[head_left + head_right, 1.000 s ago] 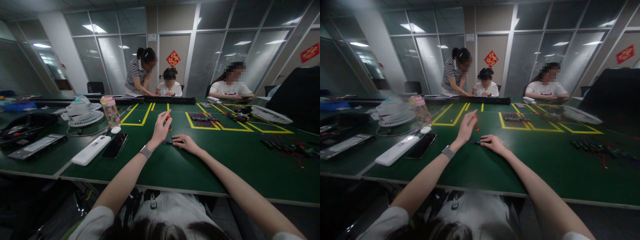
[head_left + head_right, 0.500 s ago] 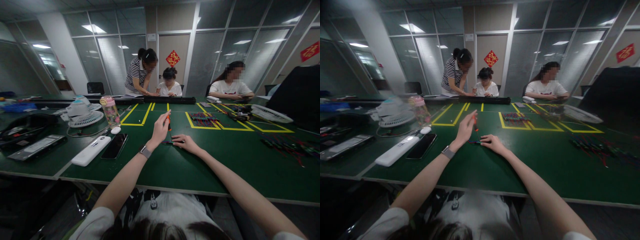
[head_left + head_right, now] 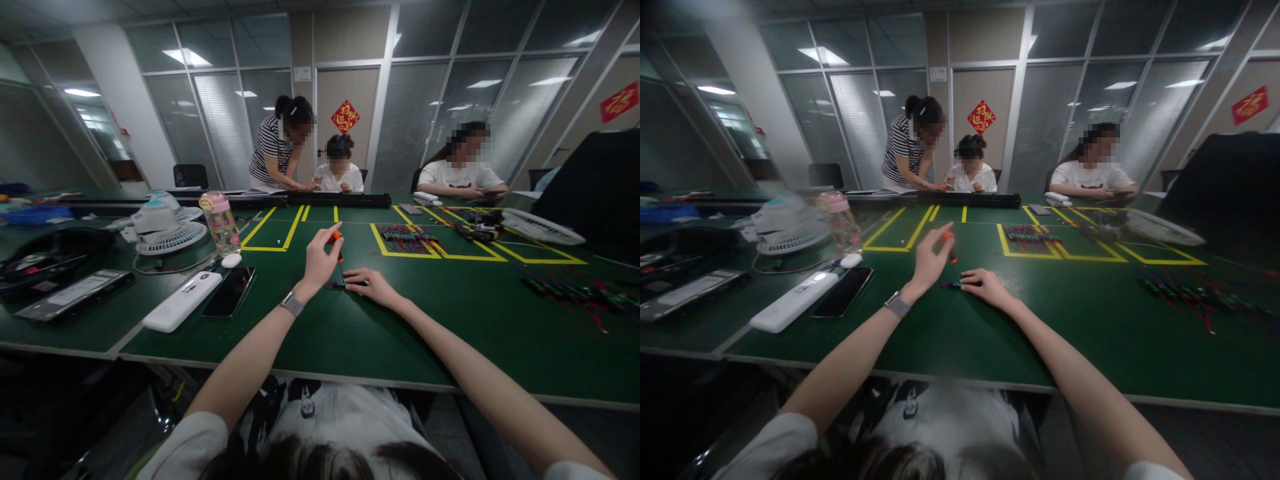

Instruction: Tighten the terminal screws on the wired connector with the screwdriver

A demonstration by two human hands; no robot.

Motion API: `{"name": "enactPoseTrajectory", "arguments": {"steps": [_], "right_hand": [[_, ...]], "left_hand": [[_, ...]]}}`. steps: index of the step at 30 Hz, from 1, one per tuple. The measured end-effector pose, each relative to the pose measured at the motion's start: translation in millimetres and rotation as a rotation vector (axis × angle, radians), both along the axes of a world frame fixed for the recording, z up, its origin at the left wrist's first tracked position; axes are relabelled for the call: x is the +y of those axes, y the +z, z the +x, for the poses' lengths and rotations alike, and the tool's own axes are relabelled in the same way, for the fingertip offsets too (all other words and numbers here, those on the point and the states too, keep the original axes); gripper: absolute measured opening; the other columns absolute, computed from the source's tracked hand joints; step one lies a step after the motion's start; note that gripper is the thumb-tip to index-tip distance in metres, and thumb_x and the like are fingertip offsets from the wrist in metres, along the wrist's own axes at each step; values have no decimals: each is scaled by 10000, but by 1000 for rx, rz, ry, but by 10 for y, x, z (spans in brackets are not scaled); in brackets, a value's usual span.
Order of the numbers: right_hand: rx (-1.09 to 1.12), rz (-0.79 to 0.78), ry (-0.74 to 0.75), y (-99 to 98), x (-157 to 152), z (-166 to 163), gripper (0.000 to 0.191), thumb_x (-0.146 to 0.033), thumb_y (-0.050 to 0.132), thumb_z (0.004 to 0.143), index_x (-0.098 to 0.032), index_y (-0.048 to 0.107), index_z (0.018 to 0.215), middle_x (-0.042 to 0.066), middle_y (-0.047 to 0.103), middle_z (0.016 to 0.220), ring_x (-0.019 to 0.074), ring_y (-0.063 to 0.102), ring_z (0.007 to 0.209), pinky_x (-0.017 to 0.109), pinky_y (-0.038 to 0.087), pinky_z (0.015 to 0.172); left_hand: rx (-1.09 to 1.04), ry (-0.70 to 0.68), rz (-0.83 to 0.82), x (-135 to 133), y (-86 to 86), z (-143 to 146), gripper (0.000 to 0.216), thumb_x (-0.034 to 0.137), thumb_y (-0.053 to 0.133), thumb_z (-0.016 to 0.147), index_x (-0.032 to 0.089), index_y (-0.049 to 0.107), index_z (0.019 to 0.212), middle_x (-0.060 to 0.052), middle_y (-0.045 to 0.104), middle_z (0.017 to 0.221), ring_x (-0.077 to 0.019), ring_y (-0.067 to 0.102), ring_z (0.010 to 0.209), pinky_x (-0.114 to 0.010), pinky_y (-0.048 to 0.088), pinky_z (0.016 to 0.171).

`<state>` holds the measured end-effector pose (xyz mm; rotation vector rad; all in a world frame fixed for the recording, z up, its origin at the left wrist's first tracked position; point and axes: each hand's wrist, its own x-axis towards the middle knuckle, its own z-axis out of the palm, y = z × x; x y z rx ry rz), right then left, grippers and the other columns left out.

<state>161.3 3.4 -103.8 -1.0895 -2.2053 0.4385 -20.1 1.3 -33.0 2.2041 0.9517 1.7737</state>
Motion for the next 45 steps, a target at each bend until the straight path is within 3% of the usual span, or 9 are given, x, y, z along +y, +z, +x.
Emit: {"name": "enactPoseTrajectory", "arguments": {"steps": [5, 11, 17, 21, 24, 29, 35, 40, 45], "right_hand": [[13, 12, 4, -17, 13, 5, 216, -350, 630, 803, -262, 742, 965, 55, 689, 1130, 254, 624, 1066, 420, 470, 961], [16, 9, 5, -30, 19, 10, 220, -349, 633, 801, -254, 743, 966, 66, 687, 1133, 255, 628, 1063, 417, 476, 957], [10, 6, 11, -20, 14, 12, 226, -353, 626, 808, -254, 739, 976, 63, 683, 1142, 251, 624, 1069, 413, 470, 964], [9, 9, 21, -31, 25, 17, 226, -360, 622, 811, -263, 738, 979, 57, 681, 1148, 250, 624, 1069, 412, 468, 965], [2, 14, 19, -42, 35, 24, 236, -371, 620, 813, -262, 736, 987, 59, 681, 1147, 253, 620, 1073, 416, 466, 964], [3, 21, 19, -45, 38, 25, 234, -385, 619, 812, -272, 736, 980, 54, 686, 1136, 254, 620, 1072, 423, 466, 958], [10, 16, 15, -36, 29, 18, 231, -371, 620, 810, -261, 739, 975, 59, 688, 1132, 247, 625, 1065, 408, 472, 956], [9, 13, 8, -29, 21, 14, 228, -368, 622, 809, -267, 738, 977, 56, 686, 1137, 249, 626, 1066, 414, 474, 953], [8, 13, 12, -22, 19, 6, 227, -369, 620, 812, -266, 738, 975, 60, 686, 1136, 250, 630, 1058, 416, 477, 949]], "left_hand": [[30, 102, 56, -53, -7, 14, 280, 351, 553, 871, 242, 635, 1114, -34, 535, 915, -144, 543, 848, -267, 450, 812], [1, -71, -5, -29, -3, 19, 358, 248, 392, 946, 235, 514, 1282, -42, 577, 1008, -128, 567, 901, -259, 444, 847], [-54, 80, -24, -9, -11, 5, 281, 327, 565, 866, 224, 638, 1116, -30, 539, 900, -132, 539, 816, -258, 453, 797], [-76, -71, -114, 23, -20, 8, 359, 251, 396, 943, 253, 518, 1281, -42, 556, 1024, -125, 573, 894, -262, 462, 831], [-85, -168, -156, 40, -18, 9, 366, 244, 431, 927, 253, 512, 1283, -32, 569, 978, -111, 596, 804, -247, 489, 758], [-54, -24, -85, 10, 8, -5, 265, 287, 586, 847, 243, 634, 1104, -25, 549, 896, -123, 559, 783, -245, 490, 738], [-75, -131, -132, 12, 21, -4, 347, 220, 390, 940, 233, 543, 1251, -52, 595, 1078, -127, 587, 929, -255, 476, 829], [-73, -21, -64, 13, 11, -5, 276, 294, 573, 859, 230, 633, 1121, -31, 582, 924, -130, 573, 833, -252, 484, 785], [-39, -57, -54, 21, -1, 0, 327, 251, 407, 943, 244, 563, 1230, -59, 566, 1115, -147, 556, 1025, -277, 450, 903]]}}
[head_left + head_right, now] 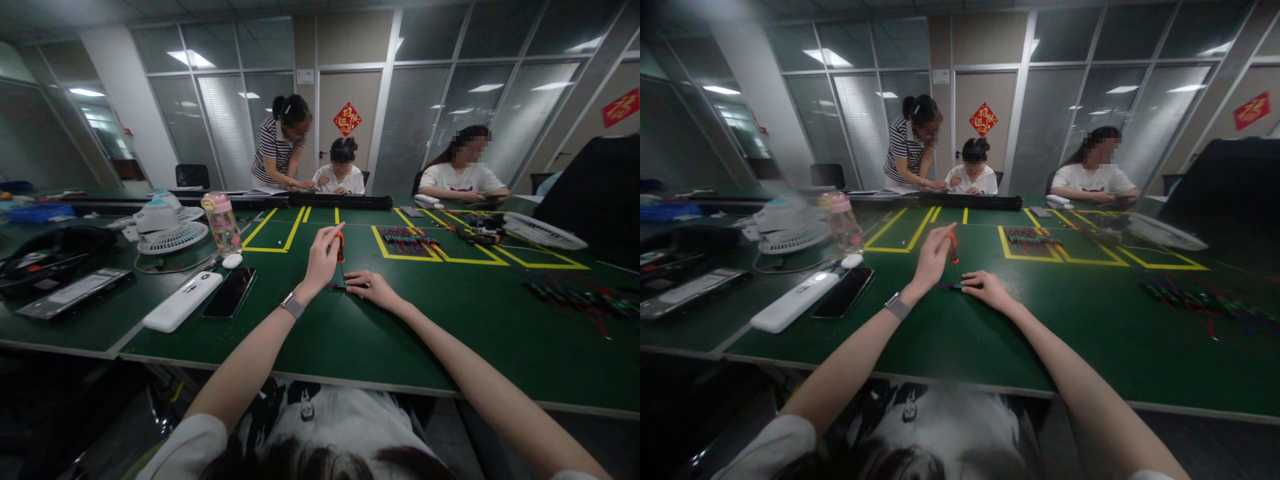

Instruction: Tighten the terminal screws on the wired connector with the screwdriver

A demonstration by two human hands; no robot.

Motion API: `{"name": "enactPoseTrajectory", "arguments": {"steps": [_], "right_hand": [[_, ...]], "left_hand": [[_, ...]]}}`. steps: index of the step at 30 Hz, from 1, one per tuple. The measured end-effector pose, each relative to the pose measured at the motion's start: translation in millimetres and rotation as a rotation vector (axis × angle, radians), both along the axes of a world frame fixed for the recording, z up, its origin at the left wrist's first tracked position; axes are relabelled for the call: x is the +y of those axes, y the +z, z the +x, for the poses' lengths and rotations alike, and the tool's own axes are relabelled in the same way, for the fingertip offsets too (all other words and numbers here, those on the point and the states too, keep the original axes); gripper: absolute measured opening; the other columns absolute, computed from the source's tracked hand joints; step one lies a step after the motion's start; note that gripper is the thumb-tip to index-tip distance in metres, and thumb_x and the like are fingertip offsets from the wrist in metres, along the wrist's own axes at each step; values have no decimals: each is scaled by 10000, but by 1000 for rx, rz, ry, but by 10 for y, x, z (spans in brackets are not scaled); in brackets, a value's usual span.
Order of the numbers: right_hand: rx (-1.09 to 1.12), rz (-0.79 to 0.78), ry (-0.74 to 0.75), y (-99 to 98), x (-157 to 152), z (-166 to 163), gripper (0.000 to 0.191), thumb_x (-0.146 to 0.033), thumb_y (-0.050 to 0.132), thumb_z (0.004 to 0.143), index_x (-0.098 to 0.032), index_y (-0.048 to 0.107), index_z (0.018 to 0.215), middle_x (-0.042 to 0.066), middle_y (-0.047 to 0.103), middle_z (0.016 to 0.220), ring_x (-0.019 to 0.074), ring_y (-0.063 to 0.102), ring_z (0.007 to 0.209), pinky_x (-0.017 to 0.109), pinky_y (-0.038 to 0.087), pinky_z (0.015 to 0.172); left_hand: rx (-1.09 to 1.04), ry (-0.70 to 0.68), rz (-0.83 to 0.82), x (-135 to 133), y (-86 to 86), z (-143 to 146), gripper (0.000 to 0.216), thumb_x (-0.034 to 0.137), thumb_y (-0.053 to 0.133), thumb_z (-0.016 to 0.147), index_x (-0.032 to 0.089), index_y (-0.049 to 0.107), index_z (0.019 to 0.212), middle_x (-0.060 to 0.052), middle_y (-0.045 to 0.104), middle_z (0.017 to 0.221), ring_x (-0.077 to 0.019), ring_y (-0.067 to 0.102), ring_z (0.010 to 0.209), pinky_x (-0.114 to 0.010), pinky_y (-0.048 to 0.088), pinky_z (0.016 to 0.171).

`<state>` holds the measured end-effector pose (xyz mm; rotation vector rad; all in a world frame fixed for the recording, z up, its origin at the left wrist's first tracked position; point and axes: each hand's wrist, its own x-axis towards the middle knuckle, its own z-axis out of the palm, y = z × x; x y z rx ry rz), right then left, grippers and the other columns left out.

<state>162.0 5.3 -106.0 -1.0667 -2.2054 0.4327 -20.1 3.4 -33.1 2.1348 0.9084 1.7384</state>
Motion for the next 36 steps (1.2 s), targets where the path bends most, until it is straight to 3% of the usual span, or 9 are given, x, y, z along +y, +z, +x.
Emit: {"name": "enactPoseTrajectory", "arguments": {"steps": [3, 6, 9, 13, 19, 22, 25, 31, 36], "right_hand": [[0, 3, 6, -6, 8, 3, 227, -369, 620, 812, -270, 737, 979, 56, 686, 1136, 250, 626, 1062, 417, 475, 952], [-1, 8, 4, -18, 20, 9, 224, -371, 623, 809, -269, 740, 971, 54, 689, 1131, 253, 624, 1062, 417, 473, 952], [-7, 10, 3, -24, 26, 12, 227, -370, 623, 810, -268, 739, 976, 54, 687, 1135, 252, 619, 1068, 415, 467, 958], [-14, 0, 6, -19, 23, 14, 230, -364, 624, 811, -265, 735, 987, 57, 681, 1147, 250, 616, 1073, 414, 464, 959], [-12, -2, 6, -14, 22, 16, 238, -364, 620, 815, -256, 734, 994, 59, 683, 1144, 248, 614, 1080, 404, 461, 966], [-15, 3, 4, -7, 15, 13, 236, -363, 617, 816, -259, 735, 991, 57, 683, 1144, 249, 617, 1076, 404, 465, 961], [-16, 4, 7, 4, 6, 10, 236, -361, 613, 818, -258, 735, 991, 58, 682, 1145, 250, 621, 1070, 405, 468, 957], [-17, 13, 14, -17, 24, 22, 241, -366, 612, 820, -260, 733, 1000, 57, 679, 1151, 250, 614, 1078, 405, 467, 958], [-5, 12, 17, -25, 30, 25, 240, -367, 614, 818, -261, 733, 997, 56, 681, 1147, 250, 617, 1073, 404, 471, 950]], "left_hand": [[-22, -55, -11, 18, -13, 4, 343, 238, 401, 945, 244, 528, 1264, -56, 591, 1108, -147, 569, 1015, -279, 457, 897], [-43, 19, -5, 21, -20, -4, 299, 300, 514, 897, 236, 596, 1178, -44, 582, 982, -139, 577, 902, -259, 479, 822], [-47, 91, -11, 9, -12, -16, 285, 323, 500, 903, 229, 628, 1139, -56, 541, 1022, -136, 565, 914, -259, 469, 837], [-42, 9, -30, 7, -3, -15, 334, 265, 384, 953, 234, 566, 1230, -58, 579, 1062, -139, 563, 978, -271, 442, 888], [-51, 20, -26, 11, 2, -5, 302, 321, 487, 910, 230, 612, 1170, -48, 579, 1013, -139, 564, 940, -253, 449, 856], [-50, -65, -62, 13, 2, -2, 335, 290, 402, 947, 238, 562, 1237, -56, 585, 1101, -141, 578, 995, -266, 445, 889], [-72, -143, -117, 26, -10, 4, 356, 282, 367, 957, 228, 526, 1271, -61, 611, 1078, -131, 626, 884, -257, 477, 810], [-68, -135, -90, 52, -27, 4, 364, 246, 376, 951, 240, 512, 1289, -70, 595, 1150, -151, 600, 1003, -291, 455, 895], [-52, -64, -40, 31, -10, 8, 332, 295, 532, 884, 235, 594, 1205, -52, 591, 1026, -145, 581, 934, -267, 468, 858]]}}
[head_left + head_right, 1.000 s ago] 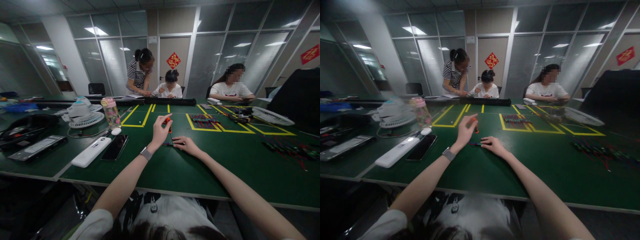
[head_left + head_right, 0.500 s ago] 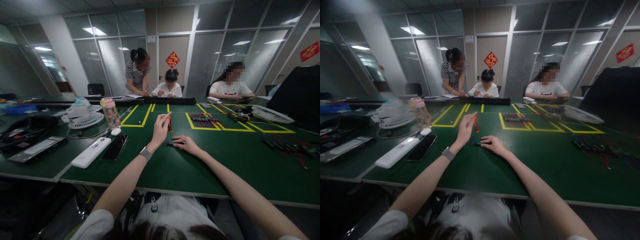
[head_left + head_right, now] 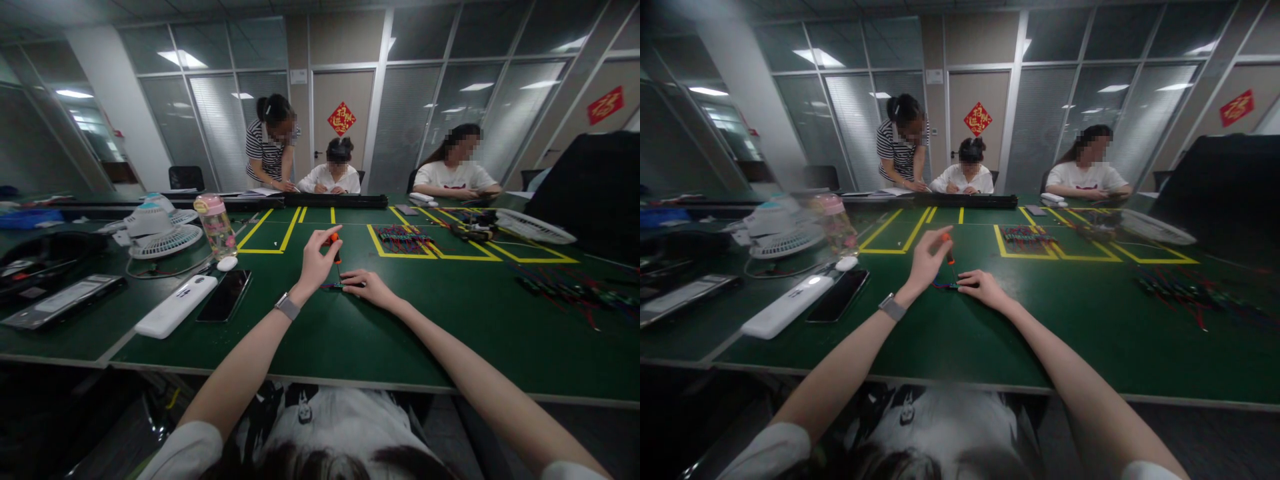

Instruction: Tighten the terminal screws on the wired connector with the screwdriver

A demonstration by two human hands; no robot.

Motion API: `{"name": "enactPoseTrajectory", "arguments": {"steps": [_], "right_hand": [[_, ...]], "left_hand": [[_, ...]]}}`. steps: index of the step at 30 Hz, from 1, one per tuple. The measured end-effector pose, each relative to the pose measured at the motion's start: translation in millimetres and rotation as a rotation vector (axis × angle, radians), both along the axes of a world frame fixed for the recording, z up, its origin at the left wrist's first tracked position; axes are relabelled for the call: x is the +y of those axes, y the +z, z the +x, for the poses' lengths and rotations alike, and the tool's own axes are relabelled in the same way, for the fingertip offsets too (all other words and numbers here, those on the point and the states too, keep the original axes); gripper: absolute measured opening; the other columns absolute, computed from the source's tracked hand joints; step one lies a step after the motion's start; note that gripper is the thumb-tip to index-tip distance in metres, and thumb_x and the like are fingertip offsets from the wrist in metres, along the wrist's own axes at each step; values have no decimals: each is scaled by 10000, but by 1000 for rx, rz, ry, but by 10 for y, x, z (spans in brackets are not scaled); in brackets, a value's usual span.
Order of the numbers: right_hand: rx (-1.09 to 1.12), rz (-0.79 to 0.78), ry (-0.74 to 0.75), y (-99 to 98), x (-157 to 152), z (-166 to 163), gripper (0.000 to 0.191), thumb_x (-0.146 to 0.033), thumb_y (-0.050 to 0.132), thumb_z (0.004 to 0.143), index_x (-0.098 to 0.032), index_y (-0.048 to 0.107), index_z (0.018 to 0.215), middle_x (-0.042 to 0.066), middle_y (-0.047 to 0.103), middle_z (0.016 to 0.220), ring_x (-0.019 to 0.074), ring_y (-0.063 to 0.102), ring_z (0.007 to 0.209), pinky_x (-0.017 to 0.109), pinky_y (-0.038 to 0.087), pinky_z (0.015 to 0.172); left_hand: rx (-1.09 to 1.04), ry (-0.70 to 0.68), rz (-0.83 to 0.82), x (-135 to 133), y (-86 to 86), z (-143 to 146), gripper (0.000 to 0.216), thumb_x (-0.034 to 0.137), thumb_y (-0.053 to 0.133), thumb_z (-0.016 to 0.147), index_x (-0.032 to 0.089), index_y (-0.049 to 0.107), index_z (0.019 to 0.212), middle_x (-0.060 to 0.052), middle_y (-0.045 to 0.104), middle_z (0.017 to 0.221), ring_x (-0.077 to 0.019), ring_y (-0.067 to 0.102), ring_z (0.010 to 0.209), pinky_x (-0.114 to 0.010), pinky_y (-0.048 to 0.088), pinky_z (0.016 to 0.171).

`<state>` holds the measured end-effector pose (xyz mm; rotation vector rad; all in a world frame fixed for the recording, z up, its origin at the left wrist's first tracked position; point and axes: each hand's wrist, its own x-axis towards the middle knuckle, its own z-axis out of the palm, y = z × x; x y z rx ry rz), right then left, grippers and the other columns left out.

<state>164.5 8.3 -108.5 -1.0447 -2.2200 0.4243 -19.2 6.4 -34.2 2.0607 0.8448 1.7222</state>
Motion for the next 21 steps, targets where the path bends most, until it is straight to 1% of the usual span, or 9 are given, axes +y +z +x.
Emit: {"name": "enactPoseTrajectory", "arguments": {"steps": [2, 5, 8, 10, 12, 14, 17, 19, 21], "right_hand": [[2, -3, 0, 13, -12, -6, 236, -361, 614, 817, -260, 734, 993, 57, 682, 1147, 250, 620, 1070, 406, 471, 950], [1, -12, -3, 34, -28, -14, 234, -354, 615, 816, -256, 735, 992, 59, 681, 1149, 250, 623, 1065, 404, 470, 951], [6, -15, -5, 37, -30, -15, 230, -353, 617, 814, -259, 737, 987, 57, 681, 1148, 248, 622, 1066, 400, 471, 951], [7, -18, -7, 30, -24, -12, 230, -355, 618, 814, -258, 737, 984, 58, 682, 1146, 247, 623, 1066, 399, 472, 949], [7, -18, -8, 22, -18, -9, 231, -359, 619, 812, -260, 737, 984, 56, 683, 1144, 248, 622, 1067, 400, 471, 950], [6, -17, -7, 16, -14, -6, 231, -363, 618, 812, -266, 736, 986, 51, 682, 1147, 247, 622, 1067, 402, 470, 951], [3, -17, -8, 12, -11, -5, 234, -366, 616, 814, -265, 735, 989, 54, 681, 1149, 248, 622, 1068, 405, 470, 952], [1, -18, -10, 13, -10, -4, 238, -367, 618, 813, -260, 734, 991, 59, 681, 1147, 249, 619, 1072, 406, 466, 956], [0, -20, -9, 14, -9, -4, 239, -367, 620, 812, -259, 734, 993, 60, 681, 1148, 249, 619, 1072, 406, 463, 960]], "left_hand": [[14, 21, 16, -9, 6, 1, 326, 300, 530, 885, 238, 603, 1197, -57, 571, 1082, -151, 560, 1003, -270, 445, 906], [10, -60, -3, -13, 8, 1, 351, 256, 422, 935, 248, 546, 1263, -63, 563, 1192, -151, 543, 1090, -281, 423, 951], [-1, -107, -34, -20, 15, -2, 352, 246, 436, 929, 245, 539, 1265, -55, 607, 1107, -137, 594, 964, -268, 471, 865], [10, -38, -13, -30, 25, -5, 319, 270, 527, 886, 235, 595, 1196, -41, 612, 994, -134, 592, 881, -257, 482, 814], [27, 43, 25, -39, 34, -6, 304, 283, 581, 854, 228, 628, 1149, -39, 594, 963, -138, 577, 880, -257, 474, 822], [33, 43, 35, -42, 34, -2, 316, 275, 530, 885, 235, 603, 1190, -51, 587, 1037, -139, 574, 928, -260, 462, 851], [22, -26, 21, -35, 22, 3, 348, 241, 424, 934, 245, 542, 1262, -57, 601, 1095, -133, 588, 950, -261, 463, 852], [18, 14, 37, -29, 17, -2, 320, 252, 472, 915, 232, 579, 1216, -48, 623, 1010, -137, 591, 907, -267, 461, 842], [21, 116, 66, -24, 18, -13, 271, 276, 563, 867, 217, 643, 1119, -38, 616, 927, -148, 576, 886, -278, 449, 855]]}}
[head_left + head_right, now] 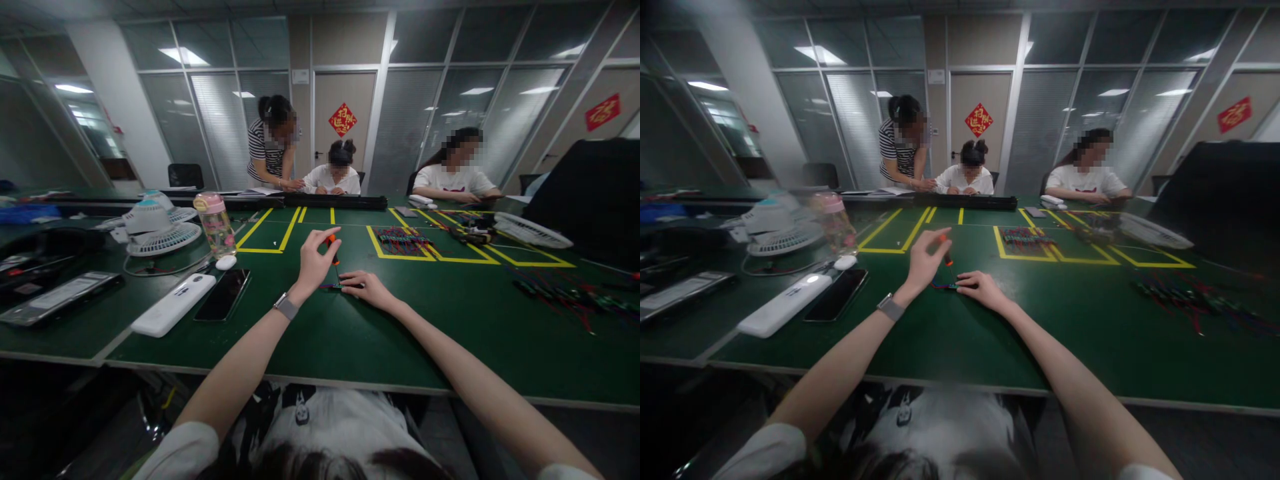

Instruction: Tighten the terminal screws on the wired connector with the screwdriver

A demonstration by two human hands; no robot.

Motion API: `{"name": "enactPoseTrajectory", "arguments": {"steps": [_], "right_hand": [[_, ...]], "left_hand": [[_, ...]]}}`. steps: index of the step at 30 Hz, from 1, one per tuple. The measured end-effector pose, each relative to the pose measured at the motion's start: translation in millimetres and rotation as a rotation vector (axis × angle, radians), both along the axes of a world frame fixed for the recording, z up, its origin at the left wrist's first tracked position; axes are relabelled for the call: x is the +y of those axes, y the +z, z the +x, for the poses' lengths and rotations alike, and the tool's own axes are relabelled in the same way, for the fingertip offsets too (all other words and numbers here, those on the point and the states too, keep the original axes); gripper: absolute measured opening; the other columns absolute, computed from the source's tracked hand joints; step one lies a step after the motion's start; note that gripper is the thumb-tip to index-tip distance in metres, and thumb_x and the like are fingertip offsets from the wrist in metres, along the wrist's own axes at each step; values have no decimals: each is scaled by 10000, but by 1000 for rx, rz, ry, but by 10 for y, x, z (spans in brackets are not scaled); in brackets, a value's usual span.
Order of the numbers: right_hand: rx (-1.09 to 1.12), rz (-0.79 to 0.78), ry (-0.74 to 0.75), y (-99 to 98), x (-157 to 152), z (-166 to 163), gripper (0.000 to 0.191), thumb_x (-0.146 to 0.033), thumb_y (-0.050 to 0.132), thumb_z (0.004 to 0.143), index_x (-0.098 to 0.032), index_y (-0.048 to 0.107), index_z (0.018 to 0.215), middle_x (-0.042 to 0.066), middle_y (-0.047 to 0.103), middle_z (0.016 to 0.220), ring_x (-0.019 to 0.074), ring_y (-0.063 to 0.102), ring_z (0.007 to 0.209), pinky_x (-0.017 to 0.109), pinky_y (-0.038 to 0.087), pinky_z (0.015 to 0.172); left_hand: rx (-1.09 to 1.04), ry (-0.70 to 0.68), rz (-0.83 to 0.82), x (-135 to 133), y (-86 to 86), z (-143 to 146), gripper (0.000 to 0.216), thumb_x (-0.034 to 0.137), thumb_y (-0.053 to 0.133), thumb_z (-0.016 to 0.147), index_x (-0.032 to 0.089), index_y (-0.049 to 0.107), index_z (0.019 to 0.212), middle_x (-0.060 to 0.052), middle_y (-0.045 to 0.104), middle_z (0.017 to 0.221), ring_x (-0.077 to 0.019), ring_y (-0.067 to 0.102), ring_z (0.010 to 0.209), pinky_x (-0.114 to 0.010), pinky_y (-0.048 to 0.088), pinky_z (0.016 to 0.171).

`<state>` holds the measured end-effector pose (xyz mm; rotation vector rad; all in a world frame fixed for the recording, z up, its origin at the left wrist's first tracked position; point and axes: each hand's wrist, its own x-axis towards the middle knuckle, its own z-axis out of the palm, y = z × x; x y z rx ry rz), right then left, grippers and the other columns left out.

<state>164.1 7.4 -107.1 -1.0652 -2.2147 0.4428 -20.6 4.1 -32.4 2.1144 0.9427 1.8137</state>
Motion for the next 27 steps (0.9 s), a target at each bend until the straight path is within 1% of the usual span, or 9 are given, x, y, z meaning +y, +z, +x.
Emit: {"name": "enactPoseTrajectory", "arguments": {"steps": [3, 6, 8, 11, 13, 19, 21, 23, 27], "right_hand": [[1, 0, 0, -2, 2, 1, 233, -366, 622, 811, -267, 734, 989, 54, 681, 1148, 247, 621, 1069, 405, 464, 960], [4, 4, -3, -9, 5, 1, 232, -365, 622, 809, -266, 735, 987, 54, 682, 1147, 246, 620, 1072, 403, 466, 958], [4, 3, -7, -13, 7, 1, 233, -366, 624, 808, -265, 735, 986, 55, 682, 1145, 247, 617, 1077, 403, 465, 961], [4, 0, -11, -10, 3, -2, 234, -368, 625, 806, -262, 737, 982, 58, 684, 1142, 248, 620, 1073, 401, 467, 959], [2, 0, -10, -3, -3, -5, 232, -369, 621, 810, -263, 738, 980, 58, 684, 1141, 247, 622, 1068, 401, 470, 954], [12, 4, -3, 13, -18, -9, 229, -367, 621, 812, -259, 740, 974, 64, 684, 1139, 247, 625, 1061, 405, 472, 951], [9, 4, -4, 12, -18, -9, 227, -367, 620, 812, -264, 739, 976, 61, 683, 1142, 246, 624, 1063, 407, 472, 951], [6, 3, -6, 12, -17, -9, 229, -367, 619, 813, -265, 738, 979, 58, 682, 1144, 245, 621, 1070, 406, 471, 954], [-3, -8, -10, 13, -19, -12, 225, -363, 616, 815, -268, 737, 978, 53, 680, 1150, 244, 623, 1068, 404, 470, 955]], "left_hand": [[-10, 29, -15, 8, 6, -12, 292, 284, 549, 875, 225, 630, 1149, -52, 599, 1019, -153, 563, 946, -285, 435, 889], [-21, -89, -68, 11, 8, -7, 330, 255, 438, 930, 236, 569, 1232, -50, 621, 1061, -142, 578, 966, -279, 443, 884], [-27, -100, -72, 3, 10, 1, 334, 269, 487, 909, 232, 569, 1231, -41, 636, 1006, -142, 588, 926, -278, 453, 866], [-16, -24, -52, -18, 18, 7, 332, 311, 584, 854, 227, 613, 1173, -39, 605, 977, -150, 575, 926, -286, 446, 884], [1, -20, -68, -26, 22, 7, 330, 336, 533, 884, 234, 605, 1188, -50, 571, 1046, -153, 558, 1000, -293, 425, 932], [18, -143, -93, 6, 0, 20, 372, 294, 369, 956, 251, 500, 1301, -62, 490, 1322, -162, 439, 1254, -327, 338, 1063], [-2, -169, -94, 16, -8, 27, 362, 268, 378, 951, 243, 509, 1288, -66, 537, 1283, -164, 490, 1205, -322, 386, 1020], [-35, -153, -109, 17, -10, 28, 334, 264, 450, 923, 223, 549, 1239, -69, 608, 1155, -160, 580, 1050, -297, 456, 919], [-37, 8, -104, 7, 2, 9, 249, 313, 578, 854, 211, 642, 1071, -45, 611, 945, -144, 591, 833, -267, 487, 777]]}}
